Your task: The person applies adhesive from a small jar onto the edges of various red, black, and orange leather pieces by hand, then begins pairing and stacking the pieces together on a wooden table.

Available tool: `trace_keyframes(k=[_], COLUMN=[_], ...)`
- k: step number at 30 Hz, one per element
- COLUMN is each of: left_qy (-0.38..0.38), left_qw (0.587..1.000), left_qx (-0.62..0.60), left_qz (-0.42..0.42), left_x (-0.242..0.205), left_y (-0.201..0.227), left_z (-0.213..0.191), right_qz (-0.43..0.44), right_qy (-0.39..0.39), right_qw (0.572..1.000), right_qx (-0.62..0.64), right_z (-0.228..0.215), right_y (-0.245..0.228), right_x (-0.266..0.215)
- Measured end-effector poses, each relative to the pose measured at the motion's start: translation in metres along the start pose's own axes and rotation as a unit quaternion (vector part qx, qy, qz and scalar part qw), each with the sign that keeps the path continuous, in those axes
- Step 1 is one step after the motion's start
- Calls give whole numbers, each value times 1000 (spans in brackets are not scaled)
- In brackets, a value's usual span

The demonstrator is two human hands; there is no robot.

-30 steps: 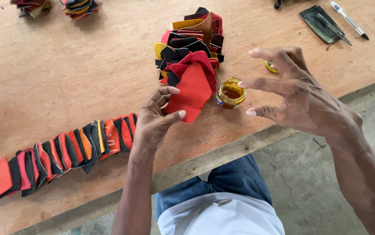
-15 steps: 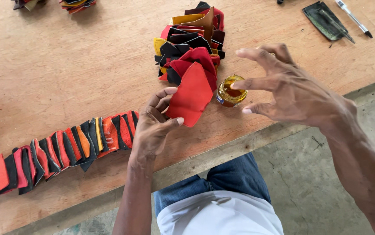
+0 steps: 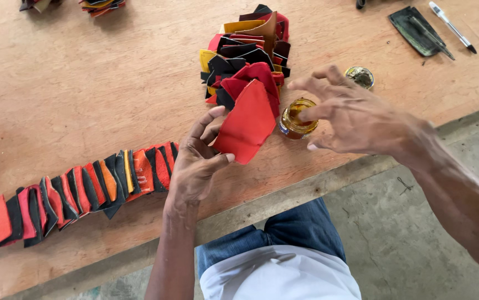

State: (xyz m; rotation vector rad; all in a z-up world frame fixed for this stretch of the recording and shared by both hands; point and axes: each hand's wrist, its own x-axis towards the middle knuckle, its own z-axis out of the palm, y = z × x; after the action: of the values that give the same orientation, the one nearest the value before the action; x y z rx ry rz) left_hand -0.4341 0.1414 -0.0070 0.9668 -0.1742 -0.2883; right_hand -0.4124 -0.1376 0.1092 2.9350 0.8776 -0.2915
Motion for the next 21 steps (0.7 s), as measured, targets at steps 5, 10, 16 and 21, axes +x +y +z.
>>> trace_keyframes(k=[5, 10, 16, 21], left_qy=[-21, -30, -28, -31], left_qw=[999, 998, 999, 998], left_qx=[-26, -50, -42, -56], left_qz=[14, 8, -2, -5], left_x=[-1, -1, -2, -2], left_y=[2, 2, 2, 2], left_z=[-1, 1, 1, 0], right_qz=[-23, -1, 28, 42], right_qy=[139, 156, 151, 151], right_qw=[990, 985, 985, 985], right_qx=[24, 71, 76, 77], right_z=[6, 12, 14, 23], right_y=[9, 1, -8, -6], right_x=[-22, -38, -44, -46])
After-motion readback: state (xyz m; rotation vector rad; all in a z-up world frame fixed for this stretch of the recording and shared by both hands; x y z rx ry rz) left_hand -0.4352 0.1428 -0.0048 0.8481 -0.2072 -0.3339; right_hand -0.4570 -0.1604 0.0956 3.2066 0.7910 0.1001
